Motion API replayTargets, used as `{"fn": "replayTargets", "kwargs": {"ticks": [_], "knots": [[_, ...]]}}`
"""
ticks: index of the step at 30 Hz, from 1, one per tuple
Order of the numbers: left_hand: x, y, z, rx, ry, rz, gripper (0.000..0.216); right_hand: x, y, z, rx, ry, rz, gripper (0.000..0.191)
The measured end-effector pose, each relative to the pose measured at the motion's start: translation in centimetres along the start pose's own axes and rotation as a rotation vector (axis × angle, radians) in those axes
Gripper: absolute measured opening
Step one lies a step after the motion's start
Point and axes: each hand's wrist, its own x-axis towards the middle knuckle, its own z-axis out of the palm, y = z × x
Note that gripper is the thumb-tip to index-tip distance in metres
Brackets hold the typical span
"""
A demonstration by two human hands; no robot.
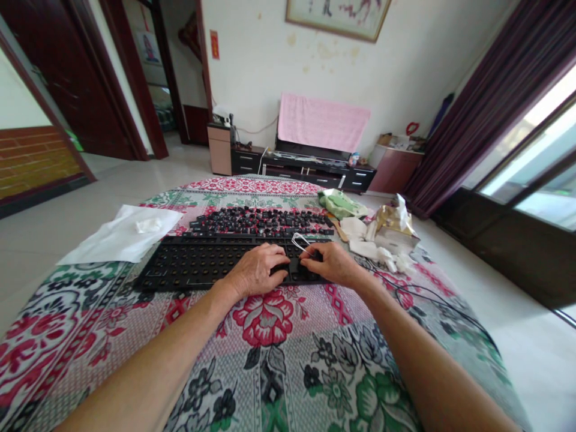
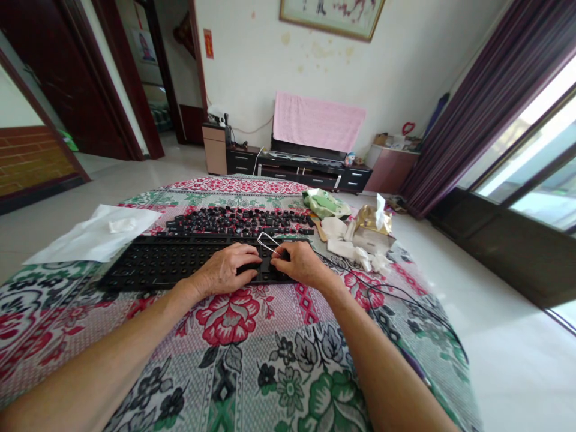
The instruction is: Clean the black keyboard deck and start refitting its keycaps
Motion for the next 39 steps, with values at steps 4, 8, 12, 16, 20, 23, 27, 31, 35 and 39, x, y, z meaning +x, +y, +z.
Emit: {"fn": "replayTargets", "kwargs": {"ticks": [4, 8, 12, 16, 20, 23, 27, 31, 35, 39], "knots": [[0.0, 0.0, 0.0, -0.001, -0.001, 0.004, 0.025, 0.2, 0.3, 0.4, -0.021, 0.058, -0.088, 0.019], [0.1, 0.1, -0.1, -0.002, -0.002, 0.009, 0.025, 0.5, 0.9, 1.1, -0.043, 0.113, -0.141, 0.019], [0.2, 0.2, -0.3, -0.002, -0.008, 0.004, 0.025, 0.7, 1.3, 1.6, -0.056, 0.131, -0.093, 0.013], [0.1, 0.3, -0.3, 0.004, -0.011, 0.003, 0.025, 0.6, 1.2, 1.4, -0.073, 0.102, -0.071, 0.013], [0.1, 0.2, -0.2, 0.006, -0.004, 0.005, 0.025, 0.4, 1.3, 0.8, -0.065, 0.028, -0.076, 0.014], [0.0, 0.1, -0.1, 0.006, -0.005, 0.006, 0.025, 0.3, 1.5, 0.6, -0.052, -0.003, -0.115, 0.014], [0.0, 0.0, 0.0, 0.000, -0.007, 0.000, 0.025, 0.3, 1.7, 0.5, -0.059, 0.033, -0.130, 0.013], [0.0, 0.1, 0.0, 0.002, -0.005, -0.009, 0.025, 1.1, 1.9, 0.0, -0.073, 0.175, -0.053, 0.011], [0.1, 0.1, -0.1, -0.002, 0.002, -0.009, 0.024, 3.3, 2.8, -0.7, -0.140, 0.265, 0.016, 0.011], [0.1, 0.1, -0.2, -0.008, 0.001, -0.011, 0.024, 5.6, 3.5, -0.7, -0.203, 0.279, 0.068, 0.012]]}}
